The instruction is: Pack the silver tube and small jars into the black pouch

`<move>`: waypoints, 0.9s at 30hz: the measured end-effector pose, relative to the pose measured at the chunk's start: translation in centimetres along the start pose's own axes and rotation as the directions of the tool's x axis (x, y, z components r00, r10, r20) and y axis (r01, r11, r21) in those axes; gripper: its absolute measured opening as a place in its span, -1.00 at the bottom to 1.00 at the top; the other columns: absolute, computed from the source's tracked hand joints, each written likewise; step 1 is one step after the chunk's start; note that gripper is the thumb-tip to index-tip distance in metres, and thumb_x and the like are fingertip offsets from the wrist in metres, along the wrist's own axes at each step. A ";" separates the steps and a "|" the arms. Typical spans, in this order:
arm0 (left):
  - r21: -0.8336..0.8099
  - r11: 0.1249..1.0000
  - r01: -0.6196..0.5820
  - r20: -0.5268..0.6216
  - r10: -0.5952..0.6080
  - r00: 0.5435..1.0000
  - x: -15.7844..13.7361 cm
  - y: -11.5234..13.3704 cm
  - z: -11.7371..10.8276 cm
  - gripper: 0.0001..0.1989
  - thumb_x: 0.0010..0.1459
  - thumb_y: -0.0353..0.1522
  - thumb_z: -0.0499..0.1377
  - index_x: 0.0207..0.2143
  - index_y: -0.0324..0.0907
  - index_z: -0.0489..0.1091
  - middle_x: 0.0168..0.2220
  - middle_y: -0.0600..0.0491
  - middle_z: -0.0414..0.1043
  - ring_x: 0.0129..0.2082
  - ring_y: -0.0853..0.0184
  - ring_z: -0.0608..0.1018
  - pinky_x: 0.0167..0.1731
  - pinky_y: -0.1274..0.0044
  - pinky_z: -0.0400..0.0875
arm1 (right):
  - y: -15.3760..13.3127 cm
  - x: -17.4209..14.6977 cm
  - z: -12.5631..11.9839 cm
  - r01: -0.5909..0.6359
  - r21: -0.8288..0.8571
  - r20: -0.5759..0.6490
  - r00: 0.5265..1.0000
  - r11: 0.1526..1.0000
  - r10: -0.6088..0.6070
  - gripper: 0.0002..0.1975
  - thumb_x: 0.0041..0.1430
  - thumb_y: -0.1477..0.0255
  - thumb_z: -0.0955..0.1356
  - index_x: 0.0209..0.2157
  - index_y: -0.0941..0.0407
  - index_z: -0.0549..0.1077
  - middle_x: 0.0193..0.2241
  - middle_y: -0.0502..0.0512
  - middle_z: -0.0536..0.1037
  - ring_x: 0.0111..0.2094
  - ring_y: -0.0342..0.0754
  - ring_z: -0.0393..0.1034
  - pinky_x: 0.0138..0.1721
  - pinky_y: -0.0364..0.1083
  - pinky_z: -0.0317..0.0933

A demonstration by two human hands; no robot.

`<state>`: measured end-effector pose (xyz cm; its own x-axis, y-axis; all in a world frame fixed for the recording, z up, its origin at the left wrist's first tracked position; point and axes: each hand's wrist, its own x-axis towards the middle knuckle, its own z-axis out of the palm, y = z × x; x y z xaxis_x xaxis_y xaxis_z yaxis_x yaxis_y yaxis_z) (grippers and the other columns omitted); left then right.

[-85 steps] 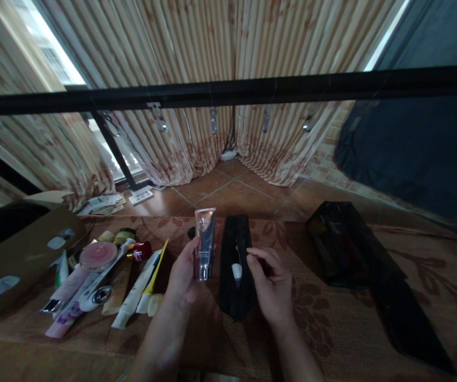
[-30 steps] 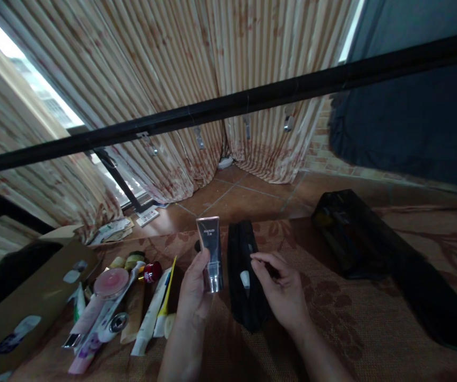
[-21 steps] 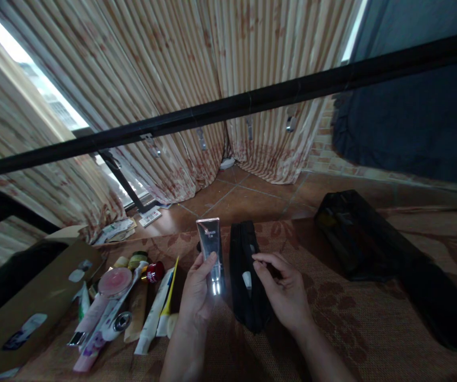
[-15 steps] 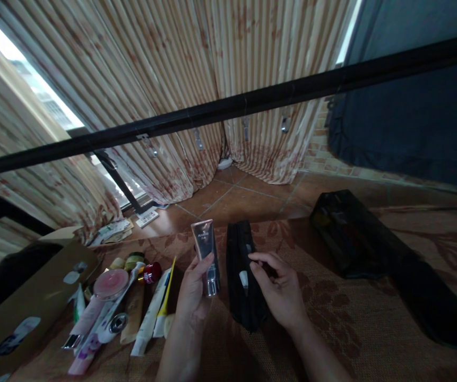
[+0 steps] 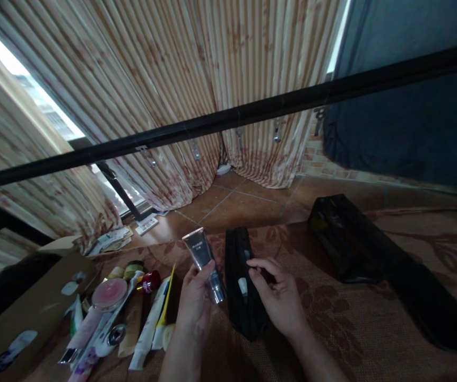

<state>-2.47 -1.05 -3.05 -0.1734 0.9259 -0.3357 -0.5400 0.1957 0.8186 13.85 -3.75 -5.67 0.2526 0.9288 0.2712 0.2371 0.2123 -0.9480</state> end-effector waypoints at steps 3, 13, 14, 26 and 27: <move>0.020 1.000 0.002 -0.014 -0.002 1.000 -0.2 0.1 0.1 -0.59 -0.27 -0.30 0.48 -0.37 -0.25 0.43 -0.48 0.05 0.50 -0.51 0.40 0.49 -0.44 0.56 0.34 | -0.1 0.0 0.1 -0.018 0.014 0.002 1.000 1.000 0.018 -0.79 0.20 0.25 0.38 -0.22 0.02 0.60 -0.31 0.05 0.57 -0.27 -0.04 0.47 -0.28 -0.14 0.33; 0.071 0.997 0.004 -0.001 -0.003 1.000 -0.5 0.5 0.3 -0.58 -0.30 -0.28 0.49 -0.43 -0.23 0.38 -0.56 0.10 0.45 -0.58 0.45 0.44 -0.53 0.62 0.27 | -0.4 0.0 -0.1 -0.051 0.012 0.022 0.998 0.999 0.051 -0.75 0.18 0.21 0.38 -0.23 0.04 0.60 -0.34 0.07 0.57 -0.30 -0.02 0.47 -0.30 -0.12 0.35; 0.093 0.996 0.003 -0.005 -0.003 1.000 -0.5 0.5 0.3 -0.57 -0.30 -0.26 0.49 -0.43 -0.22 0.37 -0.59 0.12 0.43 -0.60 0.46 0.42 -0.54 0.62 0.26 | -0.3 0.0 -0.1 -0.051 0.010 0.024 0.998 0.999 0.051 -0.74 0.18 0.20 0.38 -0.22 0.05 0.60 -0.33 0.08 0.57 -0.30 -0.01 0.47 -0.31 -0.12 0.35; 0.236 0.960 -0.153 0.039 0.148 0.988 -0.9 0.8 1.0 -0.70 -0.17 -0.31 0.39 -0.52 -0.18 0.29 -0.67 0.23 0.25 -0.67 0.52 0.24 -0.56 0.62 0.18 | 0.3 0.0 0.0 -0.058 0.012 0.022 0.998 0.998 0.058 -0.73 0.17 0.19 0.38 -0.21 0.03 0.60 -0.32 0.07 0.59 -0.28 0.00 0.49 -0.26 -0.10 0.35; 0.239 0.957 -0.163 0.044 0.157 0.987 -1.0 0.8 1.0 -0.70 -0.16 -0.31 0.38 -0.53 -0.18 0.28 -0.68 0.23 0.23 -0.67 0.52 0.23 -0.56 0.62 0.18 | 0.3 0.0 0.0 -0.058 0.012 0.026 0.998 0.998 0.058 -0.74 0.18 0.19 0.38 -0.21 0.03 0.60 -0.32 0.07 0.59 -0.29 -0.01 0.49 -0.27 -0.11 0.35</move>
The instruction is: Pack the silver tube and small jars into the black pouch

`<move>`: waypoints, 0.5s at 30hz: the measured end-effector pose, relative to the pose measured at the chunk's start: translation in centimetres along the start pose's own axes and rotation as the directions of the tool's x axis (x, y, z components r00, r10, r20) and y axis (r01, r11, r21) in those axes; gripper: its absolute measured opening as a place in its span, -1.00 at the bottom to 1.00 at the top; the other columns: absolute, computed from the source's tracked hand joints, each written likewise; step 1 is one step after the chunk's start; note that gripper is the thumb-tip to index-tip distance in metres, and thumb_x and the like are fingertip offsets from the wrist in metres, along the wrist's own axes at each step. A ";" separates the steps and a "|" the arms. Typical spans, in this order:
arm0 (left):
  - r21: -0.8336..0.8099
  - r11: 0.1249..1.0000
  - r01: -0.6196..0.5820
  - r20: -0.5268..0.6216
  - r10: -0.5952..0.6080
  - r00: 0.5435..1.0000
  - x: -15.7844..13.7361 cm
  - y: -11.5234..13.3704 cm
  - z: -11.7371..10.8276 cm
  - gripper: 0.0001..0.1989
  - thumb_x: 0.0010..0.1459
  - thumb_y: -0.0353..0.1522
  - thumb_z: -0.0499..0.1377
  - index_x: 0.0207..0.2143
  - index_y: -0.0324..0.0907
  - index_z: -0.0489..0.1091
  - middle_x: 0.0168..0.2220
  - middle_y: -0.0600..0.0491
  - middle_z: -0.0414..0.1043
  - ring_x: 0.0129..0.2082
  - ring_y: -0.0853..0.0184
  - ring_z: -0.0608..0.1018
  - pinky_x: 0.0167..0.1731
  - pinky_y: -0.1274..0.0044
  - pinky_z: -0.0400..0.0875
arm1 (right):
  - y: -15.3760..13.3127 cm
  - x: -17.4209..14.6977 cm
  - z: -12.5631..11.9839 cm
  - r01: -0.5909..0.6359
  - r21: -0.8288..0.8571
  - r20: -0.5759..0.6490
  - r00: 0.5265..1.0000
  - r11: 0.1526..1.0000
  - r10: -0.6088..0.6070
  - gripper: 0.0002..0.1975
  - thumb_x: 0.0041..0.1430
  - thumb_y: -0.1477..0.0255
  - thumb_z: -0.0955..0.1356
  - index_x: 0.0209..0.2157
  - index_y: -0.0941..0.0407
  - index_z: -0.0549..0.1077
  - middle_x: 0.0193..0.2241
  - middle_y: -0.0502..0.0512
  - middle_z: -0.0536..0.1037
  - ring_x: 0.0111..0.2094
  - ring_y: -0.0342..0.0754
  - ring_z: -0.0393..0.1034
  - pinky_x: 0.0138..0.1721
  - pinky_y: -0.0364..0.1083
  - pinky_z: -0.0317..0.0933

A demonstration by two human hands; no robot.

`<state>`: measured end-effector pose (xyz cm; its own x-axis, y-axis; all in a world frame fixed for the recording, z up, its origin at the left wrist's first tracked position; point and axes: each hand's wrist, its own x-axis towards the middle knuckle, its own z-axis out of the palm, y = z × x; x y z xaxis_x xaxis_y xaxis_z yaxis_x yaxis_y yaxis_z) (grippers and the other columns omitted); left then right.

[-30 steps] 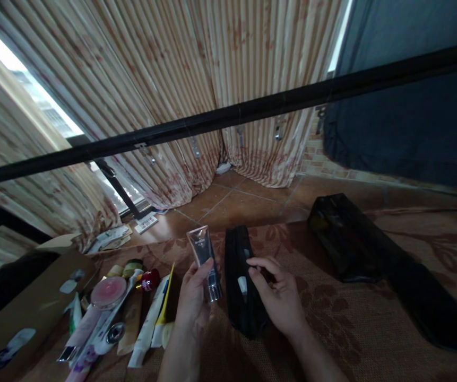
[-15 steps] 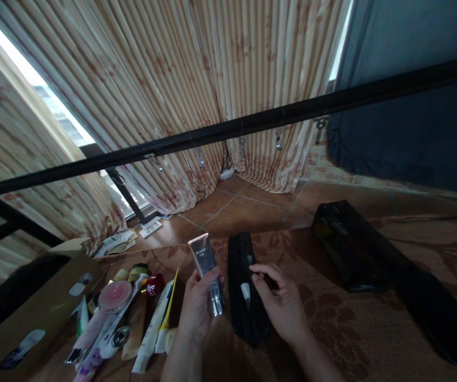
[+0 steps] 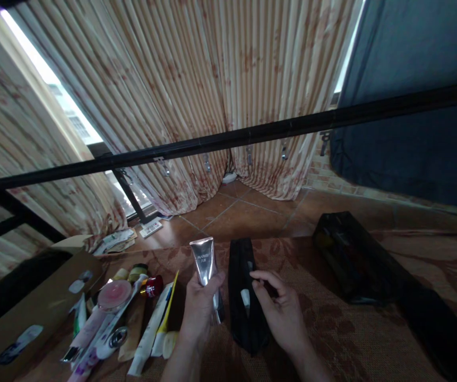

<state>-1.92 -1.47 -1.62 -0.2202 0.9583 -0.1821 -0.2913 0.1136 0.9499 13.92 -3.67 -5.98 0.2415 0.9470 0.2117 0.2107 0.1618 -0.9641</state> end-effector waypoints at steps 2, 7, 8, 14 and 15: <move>0.004 1.000 -0.015 -0.001 0.015 1.000 -0.1 0.0 -0.1 -0.71 -0.16 -0.32 0.37 -0.55 -0.18 0.27 -0.67 0.23 0.21 -0.66 0.52 0.22 -0.56 0.62 0.17 | 0.0 0.0 0.0 -0.001 -0.005 0.004 1.000 1.000 0.001 -0.73 0.18 0.19 0.38 -0.20 0.04 0.61 -0.33 0.07 0.59 -0.30 -0.01 0.49 -0.31 -0.12 0.35; -0.009 1.000 -0.003 0.017 0.003 1.000 -0.1 -0.3 0.0 -0.72 -0.15 -0.32 0.36 -0.51 -0.18 0.29 -0.64 0.22 0.25 -0.64 0.50 0.26 -0.56 0.62 0.15 | -0.2 -0.1 0.0 0.008 -0.020 -0.003 1.000 1.000 -0.008 -0.72 0.18 0.19 0.37 -0.20 0.03 0.61 -0.33 0.07 0.60 -0.30 0.00 0.50 -0.35 -0.13 0.35; -0.011 1.000 0.003 0.018 -0.002 1.000 0.0 -0.4 0.1 -0.72 -0.15 -0.32 0.36 -0.51 -0.18 0.29 -0.64 0.21 0.25 -0.64 0.50 0.26 -0.56 0.61 0.16 | -0.3 -0.1 0.0 0.012 -0.022 -0.006 1.000 1.000 -0.012 -0.73 0.18 0.19 0.37 -0.21 0.03 0.61 -0.34 0.06 0.59 -0.31 0.00 0.49 -0.34 -0.12 0.35; -0.029 1.000 -0.002 -0.043 0.001 0.999 0.1 -0.3 0.2 -0.67 -0.27 -0.36 0.42 -0.57 -0.18 0.29 -0.68 0.23 0.22 -0.66 0.50 0.24 -0.58 0.60 0.15 | -0.6 0.0 0.0 0.013 -0.016 -0.016 1.000 1.000 -0.013 -0.73 0.15 0.18 0.39 -0.25 0.04 0.62 -0.37 0.07 0.59 -0.33 0.00 0.49 -0.34 -0.11 0.35; -0.030 1.000 -0.006 -0.042 0.004 0.999 0.2 -0.3 0.2 -0.67 -0.28 -0.36 0.43 -0.57 -0.18 0.29 -0.68 0.23 0.24 -0.66 0.50 0.25 -0.58 0.60 0.16 | -0.7 0.0 0.0 0.007 -0.010 -0.017 1.000 1.000 -0.008 -0.73 0.14 0.17 0.39 -0.25 0.04 0.62 -0.37 0.07 0.59 -0.33 0.00 0.49 -0.33 -0.11 0.36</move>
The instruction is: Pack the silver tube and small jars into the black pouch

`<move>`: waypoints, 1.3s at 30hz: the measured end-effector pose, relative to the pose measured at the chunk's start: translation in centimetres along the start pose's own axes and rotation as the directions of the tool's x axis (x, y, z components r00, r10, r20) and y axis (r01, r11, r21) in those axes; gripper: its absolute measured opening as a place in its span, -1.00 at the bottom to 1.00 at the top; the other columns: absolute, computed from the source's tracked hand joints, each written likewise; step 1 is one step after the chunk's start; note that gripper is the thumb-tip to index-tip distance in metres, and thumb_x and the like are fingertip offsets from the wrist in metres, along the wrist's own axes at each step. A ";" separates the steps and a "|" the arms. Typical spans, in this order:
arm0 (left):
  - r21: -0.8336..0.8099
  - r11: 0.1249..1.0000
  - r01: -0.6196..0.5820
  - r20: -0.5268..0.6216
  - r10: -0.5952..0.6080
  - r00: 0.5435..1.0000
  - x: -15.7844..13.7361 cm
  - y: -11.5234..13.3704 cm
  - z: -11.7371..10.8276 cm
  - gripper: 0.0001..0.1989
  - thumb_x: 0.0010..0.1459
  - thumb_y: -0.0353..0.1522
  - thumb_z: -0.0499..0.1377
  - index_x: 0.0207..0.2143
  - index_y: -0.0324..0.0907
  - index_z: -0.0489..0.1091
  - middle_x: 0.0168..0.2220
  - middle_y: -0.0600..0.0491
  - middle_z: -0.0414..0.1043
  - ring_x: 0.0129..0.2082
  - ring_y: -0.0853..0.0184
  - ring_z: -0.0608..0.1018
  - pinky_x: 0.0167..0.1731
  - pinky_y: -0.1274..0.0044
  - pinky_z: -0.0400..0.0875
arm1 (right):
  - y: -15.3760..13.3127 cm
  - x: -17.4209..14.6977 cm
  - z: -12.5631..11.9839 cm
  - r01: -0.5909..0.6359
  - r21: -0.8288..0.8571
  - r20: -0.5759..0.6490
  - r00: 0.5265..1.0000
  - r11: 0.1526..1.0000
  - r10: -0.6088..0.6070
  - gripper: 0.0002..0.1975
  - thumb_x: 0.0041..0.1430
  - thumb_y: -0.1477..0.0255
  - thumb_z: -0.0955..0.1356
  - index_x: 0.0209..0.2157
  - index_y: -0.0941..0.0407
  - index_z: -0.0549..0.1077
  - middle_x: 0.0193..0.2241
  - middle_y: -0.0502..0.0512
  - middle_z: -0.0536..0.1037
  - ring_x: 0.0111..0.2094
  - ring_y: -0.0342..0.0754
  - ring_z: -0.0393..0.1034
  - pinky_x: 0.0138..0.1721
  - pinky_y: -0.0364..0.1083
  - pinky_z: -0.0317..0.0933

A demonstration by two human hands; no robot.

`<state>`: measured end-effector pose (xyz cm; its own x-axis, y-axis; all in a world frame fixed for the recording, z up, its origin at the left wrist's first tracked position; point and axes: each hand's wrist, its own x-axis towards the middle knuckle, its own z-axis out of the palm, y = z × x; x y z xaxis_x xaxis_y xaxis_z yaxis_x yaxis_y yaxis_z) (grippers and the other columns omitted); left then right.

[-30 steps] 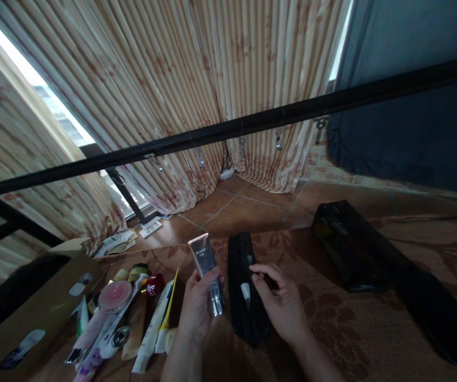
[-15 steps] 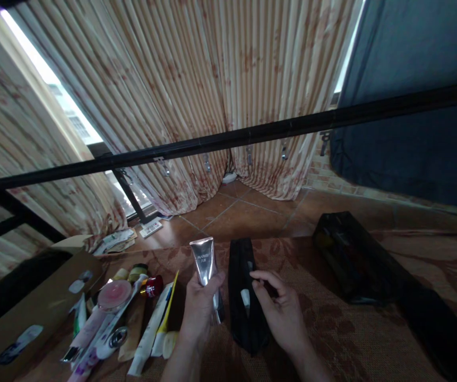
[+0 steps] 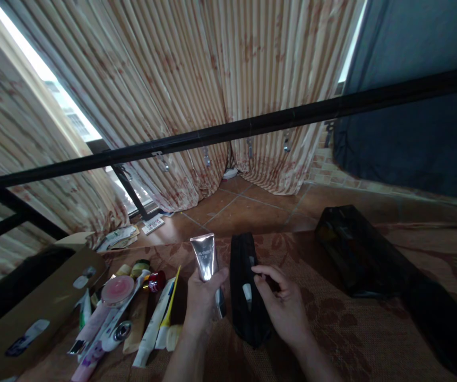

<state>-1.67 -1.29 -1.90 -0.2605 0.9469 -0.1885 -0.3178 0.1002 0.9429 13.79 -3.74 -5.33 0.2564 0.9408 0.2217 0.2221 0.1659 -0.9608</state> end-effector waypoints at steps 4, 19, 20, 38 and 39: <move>0.016 0.999 -0.030 0.037 0.030 0.999 -0.1 0.2 0.0 -0.70 -0.30 -0.41 0.44 -0.55 -0.20 0.36 -0.63 0.18 0.33 -0.61 0.46 0.32 -0.53 0.59 0.24 | 0.0 0.0 0.0 -0.007 0.006 0.003 1.000 1.000 0.007 -0.74 0.15 0.18 0.39 -0.24 0.03 0.61 -0.36 0.05 0.60 -0.32 -0.01 0.49 -0.27 -0.09 0.36; 0.058 0.996 -0.073 0.035 0.071 0.997 -0.2 0.3 -0.1 -0.84 -0.21 -0.45 0.34 -0.51 -0.19 0.41 -0.62 0.20 0.31 -0.60 0.45 0.30 -0.49 0.58 0.25 | 0.2 0.0 0.0 -0.020 -0.007 0.008 1.000 1.000 0.020 -0.73 0.15 0.17 0.39 -0.23 0.03 0.61 -0.37 0.06 0.60 -0.33 0.01 0.49 -0.33 -0.10 0.35; 0.064 0.995 -0.080 0.033 0.078 0.996 -0.2 0.3 -0.1 -0.84 -0.20 -0.44 0.33 -0.51 -0.19 0.40 -0.62 0.20 0.31 -0.60 0.45 0.30 -0.49 0.58 0.24 | 0.2 0.0 0.0 -0.024 -0.011 0.007 1.000 1.000 0.024 -0.73 0.15 0.17 0.39 -0.23 0.03 0.62 -0.37 0.06 0.60 -0.33 0.00 0.49 -0.33 -0.10 0.35; 0.100 0.987 -0.126 0.006 0.126 0.992 -0.5 0.9 0.2 -0.80 -0.22 -0.42 0.31 -0.58 -0.19 0.29 -0.64 0.23 0.22 -0.60 0.49 0.20 -0.55 0.61 0.14 | 0.2 -0.1 0.0 -0.065 0.039 0.016 0.998 0.997 0.065 -0.71 0.12 0.16 0.40 -0.23 0.04 0.61 -0.39 0.06 0.59 -0.35 -0.01 0.47 -0.35 -0.12 0.31; 0.093 0.987 -0.129 0.005 0.129 0.992 -0.5 0.9 0.2 -0.80 -0.23 -0.42 0.30 -0.58 -0.19 0.29 -0.64 0.23 0.21 -0.60 0.49 0.20 -0.56 0.62 0.13 | 0.3 -0.1 0.0 -0.064 0.040 0.008 0.998 0.997 0.064 -0.71 0.12 0.16 0.41 -0.24 0.04 0.62 -0.39 0.06 0.59 -0.35 -0.02 0.47 -0.35 -0.13 0.32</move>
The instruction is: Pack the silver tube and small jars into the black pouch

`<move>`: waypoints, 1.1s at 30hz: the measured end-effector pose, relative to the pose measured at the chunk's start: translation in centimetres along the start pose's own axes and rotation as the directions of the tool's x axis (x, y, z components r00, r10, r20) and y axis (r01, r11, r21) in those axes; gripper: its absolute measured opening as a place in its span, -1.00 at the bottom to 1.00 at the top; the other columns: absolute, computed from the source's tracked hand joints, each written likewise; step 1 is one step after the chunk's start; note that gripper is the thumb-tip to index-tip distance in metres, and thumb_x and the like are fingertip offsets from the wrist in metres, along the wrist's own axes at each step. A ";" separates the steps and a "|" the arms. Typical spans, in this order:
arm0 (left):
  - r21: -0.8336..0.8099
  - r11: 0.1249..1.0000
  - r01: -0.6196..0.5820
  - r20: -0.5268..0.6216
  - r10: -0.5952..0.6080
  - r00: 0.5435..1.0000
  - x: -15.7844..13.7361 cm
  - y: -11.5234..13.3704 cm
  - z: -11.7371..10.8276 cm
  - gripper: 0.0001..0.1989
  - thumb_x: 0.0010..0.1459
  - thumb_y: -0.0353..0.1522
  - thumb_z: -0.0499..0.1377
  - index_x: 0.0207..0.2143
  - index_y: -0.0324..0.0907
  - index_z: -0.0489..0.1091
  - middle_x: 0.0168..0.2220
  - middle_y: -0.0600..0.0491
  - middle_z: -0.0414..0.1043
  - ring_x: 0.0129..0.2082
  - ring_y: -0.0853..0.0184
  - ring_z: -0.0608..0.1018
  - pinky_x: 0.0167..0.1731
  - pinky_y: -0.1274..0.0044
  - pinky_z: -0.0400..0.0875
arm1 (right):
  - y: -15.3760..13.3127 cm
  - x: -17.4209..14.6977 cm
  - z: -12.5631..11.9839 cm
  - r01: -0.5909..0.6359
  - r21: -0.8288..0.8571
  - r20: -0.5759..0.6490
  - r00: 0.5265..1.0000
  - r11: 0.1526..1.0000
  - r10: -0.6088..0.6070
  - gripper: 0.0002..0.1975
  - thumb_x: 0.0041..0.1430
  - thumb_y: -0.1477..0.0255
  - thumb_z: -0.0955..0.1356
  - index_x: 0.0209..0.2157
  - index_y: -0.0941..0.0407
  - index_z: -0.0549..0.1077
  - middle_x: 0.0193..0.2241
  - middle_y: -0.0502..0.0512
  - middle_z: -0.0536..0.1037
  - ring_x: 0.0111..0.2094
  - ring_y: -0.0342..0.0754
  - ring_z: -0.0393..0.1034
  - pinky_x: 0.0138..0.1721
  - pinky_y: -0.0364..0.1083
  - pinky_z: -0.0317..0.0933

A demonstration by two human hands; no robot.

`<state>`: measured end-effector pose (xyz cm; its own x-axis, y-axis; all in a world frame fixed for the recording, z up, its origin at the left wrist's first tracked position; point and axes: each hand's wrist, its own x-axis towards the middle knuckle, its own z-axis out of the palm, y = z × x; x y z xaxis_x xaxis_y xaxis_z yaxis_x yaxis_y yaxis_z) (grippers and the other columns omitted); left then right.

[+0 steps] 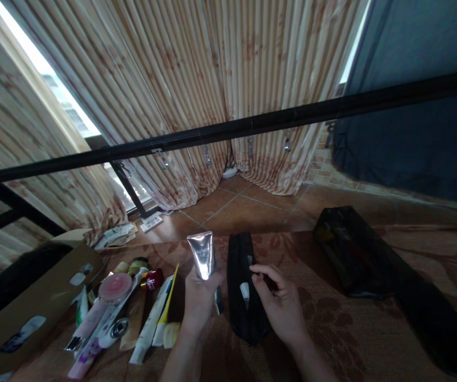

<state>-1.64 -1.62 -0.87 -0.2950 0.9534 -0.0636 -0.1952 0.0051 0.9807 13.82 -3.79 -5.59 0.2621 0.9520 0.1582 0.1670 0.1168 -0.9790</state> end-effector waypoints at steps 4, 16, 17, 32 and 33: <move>-0.005 1.000 -0.008 -0.002 0.008 1.000 0.1 -0.2 0.1 -0.82 -0.25 -0.44 0.27 -0.57 -0.19 0.28 -0.65 0.25 0.17 -0.60 0.50 0.17 -0.57 0.63 0.11 | -0.1 0.0 0.1 -0.003 0.005 -0.006 1.000 1.000 0.003 -0.72 0.12 0.17 0.40 -0.25 0.05 0.62 -0.38 0.06 0.58 -0.35 -0.02 0.47 -0.38 -0.14 0.32; 0.039 0.999 -0.034 0.027 0.033 0.999 0.3 -0.9 -0.3 -0.78 -0.21 -0.43 0.25 -0.57 -0.16 0.20 -0.64 0.25 0.14 -0.61 0.51 0.14 -0.60 0.64 0.08 | 0.3 0.1 0.0 0.053 -0.020 0.011 0.999 0.998 -0.053 -0.73 0.16 0.21 0.39 -0.22 0.06 0.62 -0.36 0.07 0.58 -0.32 -0.02 0.47 -0.32 -0.14 0.31; 0.048 0.998 -0.038 0.030 0.037 0.999 0.3 -1.0 -0.3 -0.78 -0.21 -0.43 0.24 -0.56 -0.16 0.20 -0.64 0.25 0.14 -0.61 0.51 0.14 -0.61 0.64 0.08 | 0.4 0.1 0.0 0.053 -0.015 0.010 0.999 0.998 -0.053 -0.73 0.16 0.21 0.39 -0.22 0.06 0.62 -0.36 0.07 0.58 -0.32 -0.02 0.47 -0.32 -0.14 0.31; -0.009 0.993 0.118 -0.035 -0.118 0.992 0.6 -1.2 -0.2 -0.62 -0.17 -0.15 0.40 -0.44 -0.21 0.37 -0.59 0.14 0.38 -0.61 0.44 0.37 -0.57 0.60 0.25 | -0.6 0.2 0.3 0.125 0.022 -0.012 0.992 0.992 -0.125 -0.83 0.17 0.32 0.37 -0.29 0.06 0.61 -0.40 0.03 0.53 -0.36 -0.08 0.44 -0.32 -0.15 0.31; -0.032 0.991 0.130 -0.042 -0.131 0.990 0.6 -1.3 -0.2 -0.61 -0.16 -0.13 0.39 -0.43 -0.22 0.39 -0.57 0.12 0.40 -0.61 0.43 0.39 -0.56 0.59 0.26 | -0.6 0.2 0.3 0.120 0.023 -0.009 0.993 0.993 -0.120 -0.83 0.17 0.32 0.37 -0.28 0.06 0.61 -0.40 0.03 0.54 -0.36 -0.08 0.44 -0.32 -0.15 0.31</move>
<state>-1.79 -1.11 -2.19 -0.3058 0.9309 -0.1996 -0.2614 0.1195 0.9578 13.53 -3.58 -5.02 0.2492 0.9285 0.2755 0.1754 0.2364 -0.9557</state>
